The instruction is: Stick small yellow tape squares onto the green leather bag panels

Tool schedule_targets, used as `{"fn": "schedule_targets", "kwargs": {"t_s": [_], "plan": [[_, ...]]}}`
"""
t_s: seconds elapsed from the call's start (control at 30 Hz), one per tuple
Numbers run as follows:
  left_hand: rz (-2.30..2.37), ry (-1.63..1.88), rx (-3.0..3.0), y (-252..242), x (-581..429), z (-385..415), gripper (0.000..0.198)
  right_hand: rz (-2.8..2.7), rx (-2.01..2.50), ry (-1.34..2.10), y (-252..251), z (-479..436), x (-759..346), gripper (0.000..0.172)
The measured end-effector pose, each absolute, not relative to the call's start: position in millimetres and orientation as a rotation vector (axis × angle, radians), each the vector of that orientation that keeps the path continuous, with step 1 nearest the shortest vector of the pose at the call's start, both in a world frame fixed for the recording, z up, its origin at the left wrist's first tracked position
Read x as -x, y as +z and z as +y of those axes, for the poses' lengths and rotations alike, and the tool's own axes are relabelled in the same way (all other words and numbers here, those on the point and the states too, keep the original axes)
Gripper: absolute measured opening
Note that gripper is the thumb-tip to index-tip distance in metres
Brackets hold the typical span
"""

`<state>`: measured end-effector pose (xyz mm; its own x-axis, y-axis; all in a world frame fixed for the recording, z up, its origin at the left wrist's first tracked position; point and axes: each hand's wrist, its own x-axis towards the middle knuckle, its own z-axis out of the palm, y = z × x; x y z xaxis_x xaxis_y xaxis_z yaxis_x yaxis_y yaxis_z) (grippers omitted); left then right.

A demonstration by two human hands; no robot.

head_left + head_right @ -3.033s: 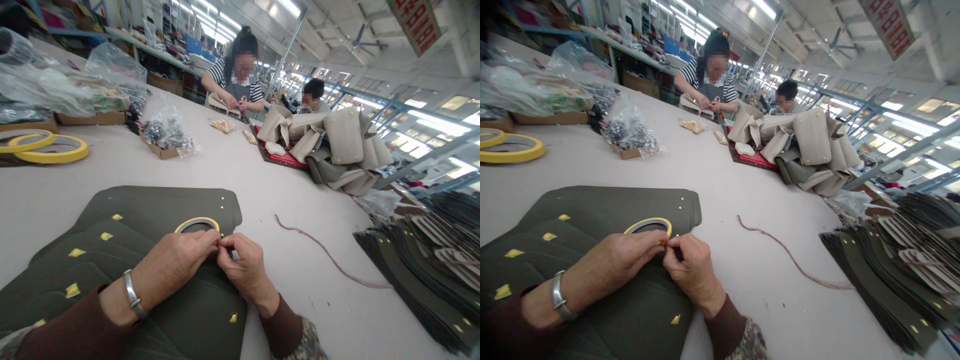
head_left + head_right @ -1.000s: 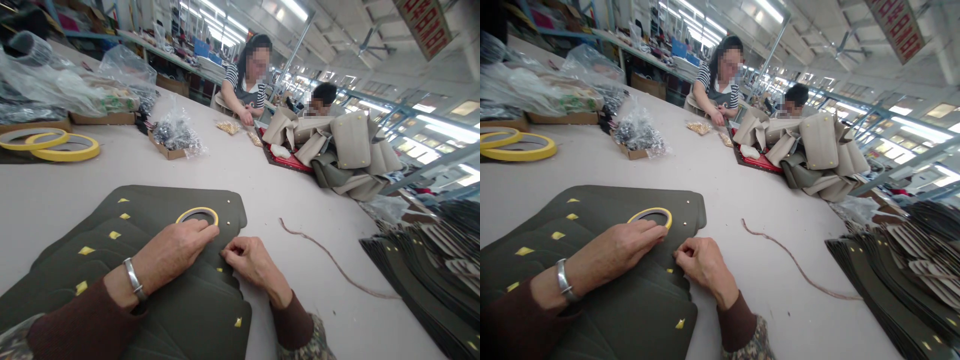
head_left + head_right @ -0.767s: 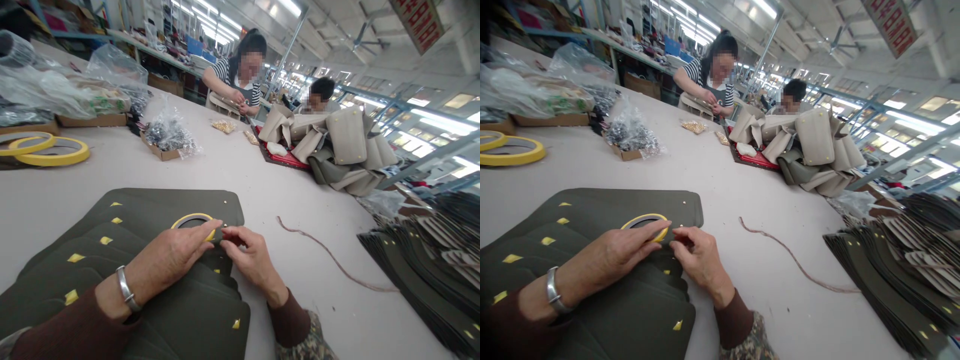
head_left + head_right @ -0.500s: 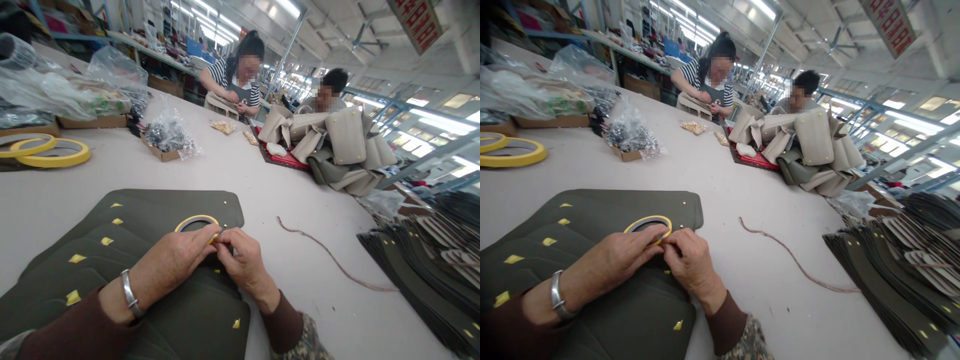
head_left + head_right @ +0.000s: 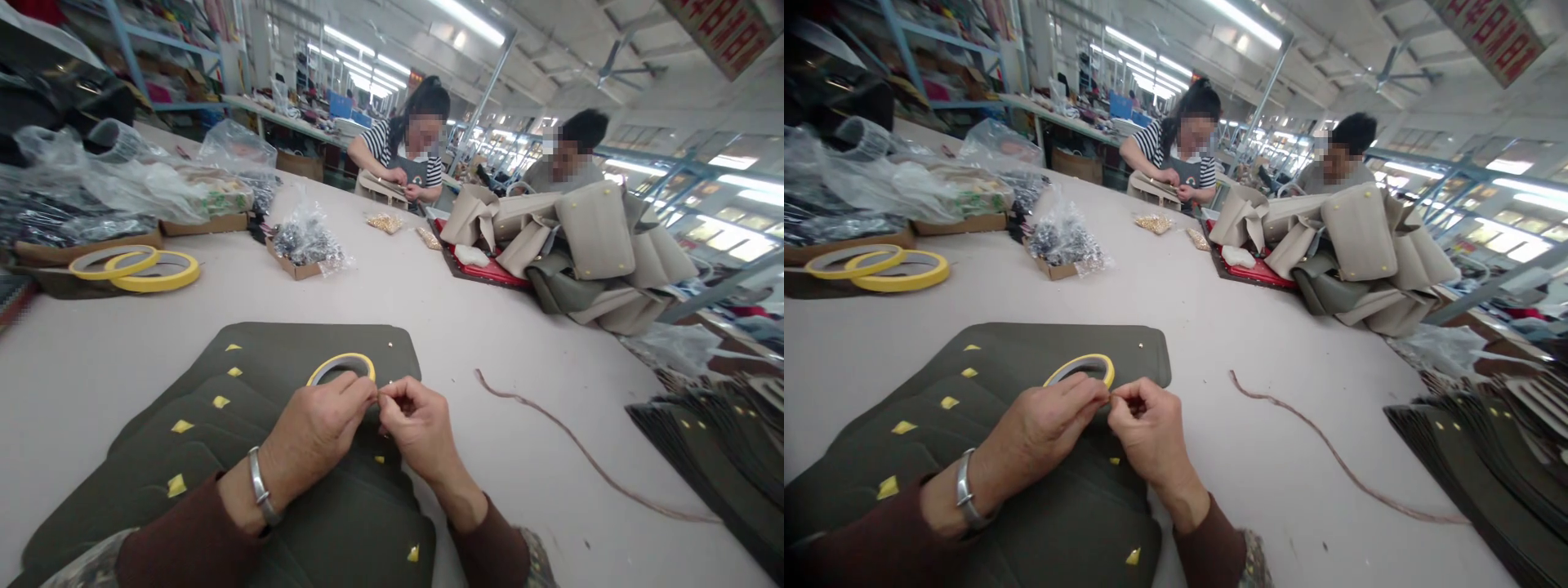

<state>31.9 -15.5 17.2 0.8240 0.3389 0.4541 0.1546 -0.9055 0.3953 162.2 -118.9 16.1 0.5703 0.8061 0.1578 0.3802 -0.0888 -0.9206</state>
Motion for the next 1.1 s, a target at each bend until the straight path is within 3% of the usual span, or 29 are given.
{"fn": "schedule_targets", "kwargs": {"t_s": [0.17,0.33,0.73,0.8,0.9,1.0,1.1], "plan": [[0.364,0.827,-2.719,19,-32,-18,0.023,-0.579,1.657,0.724,10,-113,-188,0.018],[0.512,0.321,-2.912,17,-34,-14,0.017,-0.557,1.685,0.873,2,-117,-211,0.028],[0.511,0.153,-2.973,18,-36,-18,0.023,-1.066,2.024,0.376,-3,-107,-199,0.015],[0.492,0.164,-2.975,15,-36,-17,0.022,-1.083,2.054,0.358,-4,-108,-201,0.012],[0.465,0.201,-2.985,9,-35,-16,0.018,-0.963,2.046,0.409,-5,-114,-203,0.025],[0.457,0.205,-2.996,6,-36,-15,0.018,-0.887,1.948,0.48,-8,-123,-203,0.019],[0.456,0.186,-3.001,8,-37,-15,0.018,-1.07,1.961,0.331,-11,-125,-198,0.016]]}}
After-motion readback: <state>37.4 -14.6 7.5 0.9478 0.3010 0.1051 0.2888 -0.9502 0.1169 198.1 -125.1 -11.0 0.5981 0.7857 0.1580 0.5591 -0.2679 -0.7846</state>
